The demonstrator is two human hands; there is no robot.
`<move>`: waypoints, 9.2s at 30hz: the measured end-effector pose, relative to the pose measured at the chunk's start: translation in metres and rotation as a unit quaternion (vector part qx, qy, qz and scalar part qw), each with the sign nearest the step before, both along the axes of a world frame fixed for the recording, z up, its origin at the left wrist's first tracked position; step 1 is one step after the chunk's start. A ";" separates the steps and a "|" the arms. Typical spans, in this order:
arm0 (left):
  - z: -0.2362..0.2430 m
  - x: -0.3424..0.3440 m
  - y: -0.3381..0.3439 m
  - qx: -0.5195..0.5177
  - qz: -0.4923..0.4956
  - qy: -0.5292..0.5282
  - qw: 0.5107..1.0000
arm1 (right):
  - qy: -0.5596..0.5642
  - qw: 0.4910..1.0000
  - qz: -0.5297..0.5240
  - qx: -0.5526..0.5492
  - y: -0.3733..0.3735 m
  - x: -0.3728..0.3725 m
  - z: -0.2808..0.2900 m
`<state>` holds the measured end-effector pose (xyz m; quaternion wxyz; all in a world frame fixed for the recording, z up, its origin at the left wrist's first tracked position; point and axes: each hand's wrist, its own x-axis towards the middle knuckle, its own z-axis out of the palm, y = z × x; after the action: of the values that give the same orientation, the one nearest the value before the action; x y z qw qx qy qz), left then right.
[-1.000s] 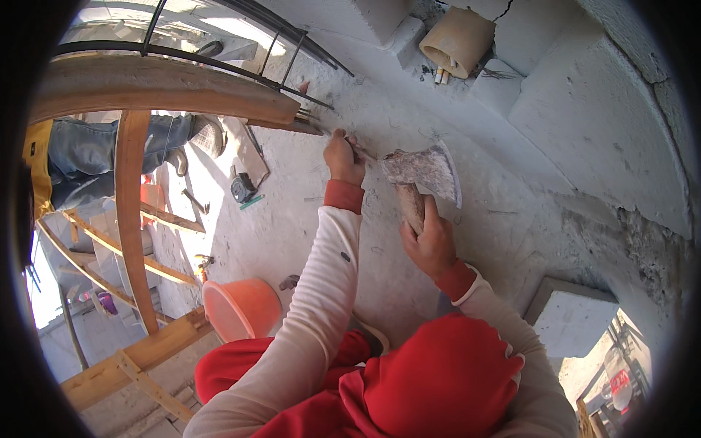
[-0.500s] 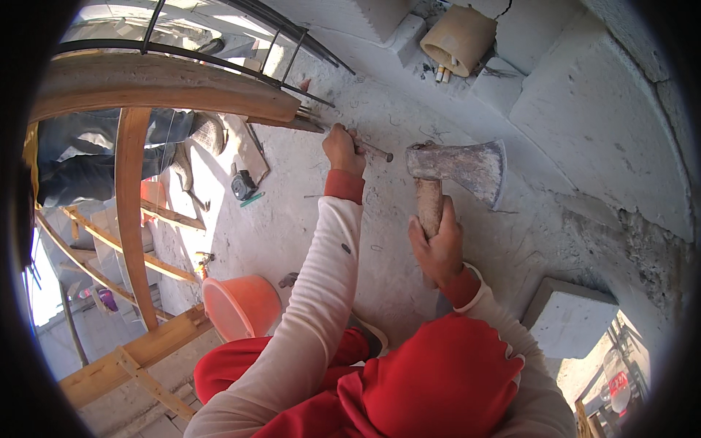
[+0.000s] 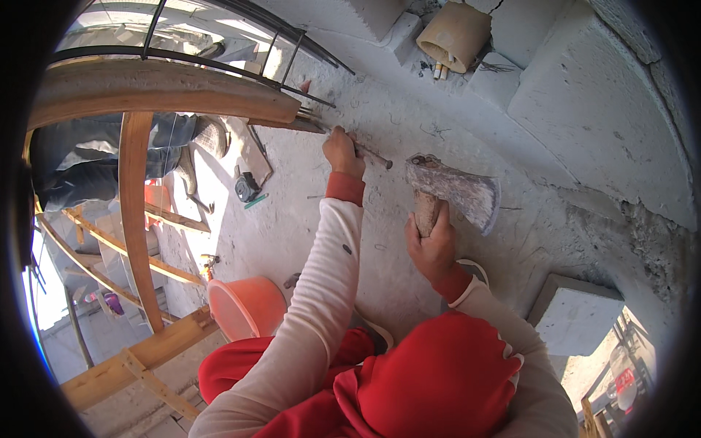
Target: The person uses an axe and a hammer to secure wooden beams into a frame within a construction area, while another person assists.
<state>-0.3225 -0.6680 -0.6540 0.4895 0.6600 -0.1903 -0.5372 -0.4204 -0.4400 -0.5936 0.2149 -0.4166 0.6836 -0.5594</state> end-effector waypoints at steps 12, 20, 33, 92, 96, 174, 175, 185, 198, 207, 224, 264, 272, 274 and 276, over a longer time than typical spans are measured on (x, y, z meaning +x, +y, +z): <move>0.002 -0.007 -0.009 0.012 0.014 -0.021 1.000 | -0.010 0.988 0.113 0.100 -0.013 -0.009 -0.011; 0.012 -0.035 0.025 0.034 0.061 0.073 0.995 | -0.122 0.984 0.071 0.111 0.002 -0.023 0.005; 0.039 -0.044 -0.007 0.029 0.117 0.189 0.975 | 0.015 0.991 0.099 0.085 -0.030 -0.023 0.015; 0.052 -0.037 0.026 0.049 0.100 0.232 0.966 | -0.064 0.987 0.122 0.083 -0.025 -0.034 0.044; 0.054 -0.035 0.016 0.046 0.120 0.265 0.955 | -0.048 0.994 0.095 0.028 -0.025 -0.030 0.058; 0.045 -0.059 -0.018 0.037 0.187 0.215 0.958 | -0.136 0.988 -0.015 0.074 -0.024 -0.024 0.010; 0.045 -0.061 -0.017 0.034 0.190 0.215 0.957 | -0.103 0.990 0.010 0.100 -0.026 -0.024 0.006; 0.040 -0.062 -0.018 0.044 0.177 0.176 0.967 | -0.052 0.989 0.045 0.131 -0.030 -0.023 -0.005; 0.029 -0.051 -0.016 0.032 0.142 0.181 0.973 | -0.087 0.986 0.045 0.138 -0.025 -0.025 -0.007; 0.018 -0.051 -0.012 0.038 0.118 0.154 0.980 | -0.058 0.983 0.053 0.167 -0.021 -0.030 -0.018; 0.063 -0.071 -0.011 0.047 0.228 0.316 0.920 | -0.026 0.993 0.059 0.104 -0.014 -0.036 0.018; 0.038 0.017 0.026 0.094 -0.021 0.302 0.949 | -0.085 0.978 0.118 0.148 0.005 -0.020 0.020; 0.041 0.048 -0.010 0.090 -0.028 0.345 0.934 | -0.143 0.969 0.102 0.175 0.007 -0.019 0.033; 0.042 0.034 0.009 0.100 -0.042 0.362 0.926 | -0.145 0.969 0.102 0.172 0.007 -0.022 0.032; 0.043 0.030 0.015 0.103 -0.042 0.362 0.925 | -0.141 0.970 0.108 0.164 0.008 -0.022 0.031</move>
<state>-0.2926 -0.6530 -0.6113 0.4313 0.4587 0.0287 -0.7764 -0.4420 -0.4324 -0.5627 0.4336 -0.3635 0.6798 -0.4665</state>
